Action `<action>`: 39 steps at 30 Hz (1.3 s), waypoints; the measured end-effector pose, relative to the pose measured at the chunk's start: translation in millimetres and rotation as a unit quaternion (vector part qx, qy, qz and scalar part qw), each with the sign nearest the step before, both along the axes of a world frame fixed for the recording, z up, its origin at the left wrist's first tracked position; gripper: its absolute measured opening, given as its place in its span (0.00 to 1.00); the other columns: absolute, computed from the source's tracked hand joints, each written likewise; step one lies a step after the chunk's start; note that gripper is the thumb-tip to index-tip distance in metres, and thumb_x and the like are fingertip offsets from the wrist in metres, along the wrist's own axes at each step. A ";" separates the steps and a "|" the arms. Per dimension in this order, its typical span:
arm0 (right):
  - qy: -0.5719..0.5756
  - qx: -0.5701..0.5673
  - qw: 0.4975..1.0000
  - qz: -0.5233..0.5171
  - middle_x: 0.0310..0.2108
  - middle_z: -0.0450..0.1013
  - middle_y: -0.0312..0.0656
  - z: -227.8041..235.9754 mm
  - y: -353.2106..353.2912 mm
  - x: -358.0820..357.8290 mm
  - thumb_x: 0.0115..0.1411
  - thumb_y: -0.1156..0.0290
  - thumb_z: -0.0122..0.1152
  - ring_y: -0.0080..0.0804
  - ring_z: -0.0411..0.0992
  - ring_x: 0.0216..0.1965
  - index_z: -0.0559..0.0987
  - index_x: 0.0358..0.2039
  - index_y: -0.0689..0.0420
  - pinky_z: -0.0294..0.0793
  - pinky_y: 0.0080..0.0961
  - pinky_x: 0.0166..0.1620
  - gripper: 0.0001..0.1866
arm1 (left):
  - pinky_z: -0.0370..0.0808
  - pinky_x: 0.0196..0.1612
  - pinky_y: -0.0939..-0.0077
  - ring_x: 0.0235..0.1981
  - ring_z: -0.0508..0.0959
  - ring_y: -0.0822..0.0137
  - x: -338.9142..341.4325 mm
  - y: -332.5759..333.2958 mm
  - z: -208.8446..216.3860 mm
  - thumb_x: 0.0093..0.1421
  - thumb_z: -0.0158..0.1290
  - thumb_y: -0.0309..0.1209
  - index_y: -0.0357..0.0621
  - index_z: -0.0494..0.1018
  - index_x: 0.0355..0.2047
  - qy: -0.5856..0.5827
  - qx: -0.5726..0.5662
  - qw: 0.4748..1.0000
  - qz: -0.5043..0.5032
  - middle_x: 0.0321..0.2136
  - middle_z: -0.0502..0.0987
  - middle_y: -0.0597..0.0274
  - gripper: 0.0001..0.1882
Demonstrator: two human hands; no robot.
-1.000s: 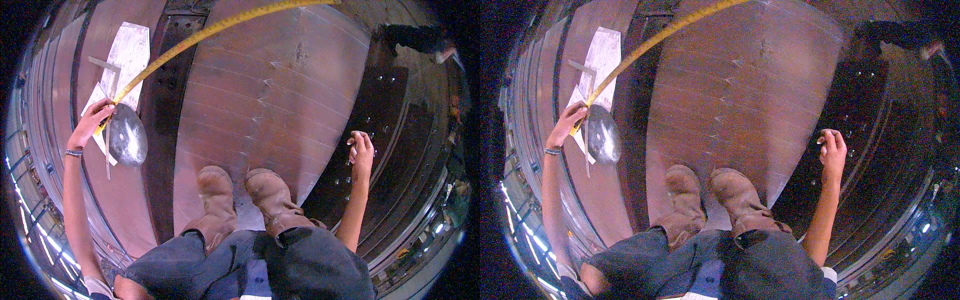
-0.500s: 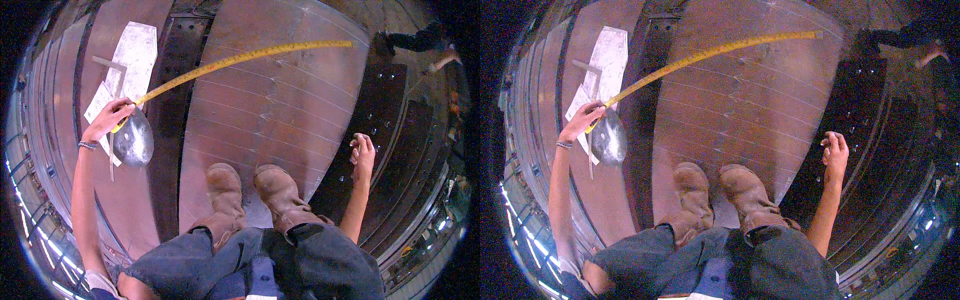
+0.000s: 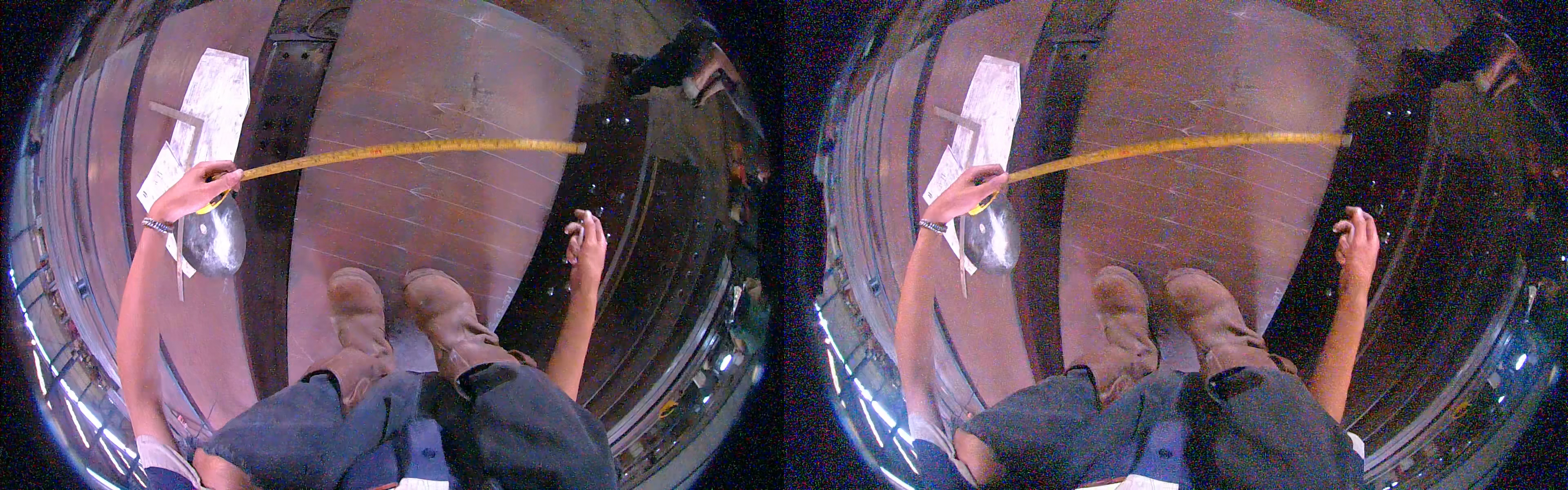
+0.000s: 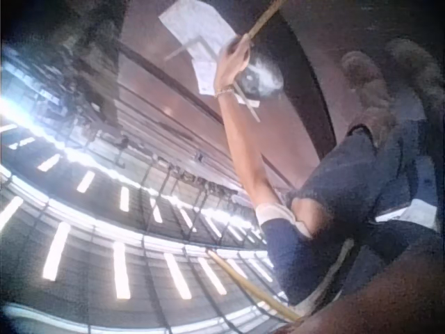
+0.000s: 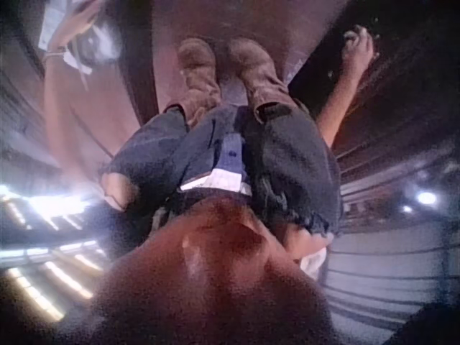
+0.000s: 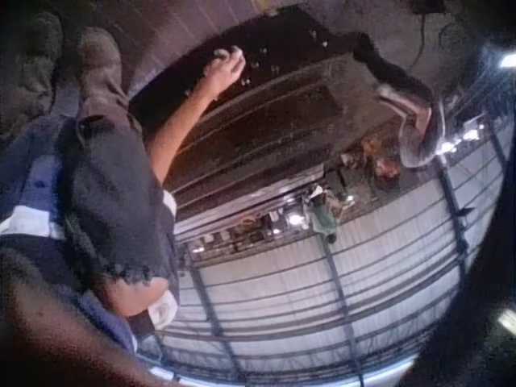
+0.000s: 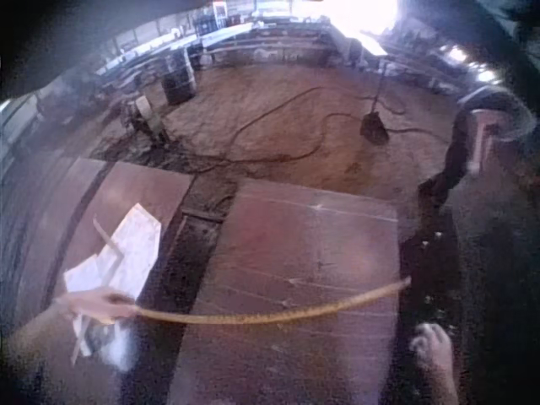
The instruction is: The person measures a large metal sheet using a tape measure and a square ruler, marking lines with a marker. They repeatedly measure different sections and draw straight lines to prepare the sheet for cutting.
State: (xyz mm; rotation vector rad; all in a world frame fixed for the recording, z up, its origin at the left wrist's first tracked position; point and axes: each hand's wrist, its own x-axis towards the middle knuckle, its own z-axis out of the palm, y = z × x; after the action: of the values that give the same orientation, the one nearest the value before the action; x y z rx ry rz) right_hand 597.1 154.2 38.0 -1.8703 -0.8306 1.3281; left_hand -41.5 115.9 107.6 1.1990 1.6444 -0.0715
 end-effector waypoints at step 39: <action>-0.230 0.031 0.969 0.088 0.24 0.78 0.38 -66.3 59.6 -5.4 0.59 0.52 0.65 0.23 0.74 0.26 0.81 0.32 0.62 0.73 0.24 0.35 0.22 | 0.71 0.35 0.71 0.29 0.72 0.71 100.4 133.9 -75.5 0.59 0.54 0.63 0.40 0.78 0.36 0.075 0.008 0.988 -0.133 0.27 0.76 0.63 0.33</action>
State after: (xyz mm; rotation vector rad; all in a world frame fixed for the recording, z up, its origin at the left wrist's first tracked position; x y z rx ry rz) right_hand 591.8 213.8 -28.3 -2.1276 -1.2836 0.9600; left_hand 58.8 249.8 32.1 1.4511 1.6061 -0.3241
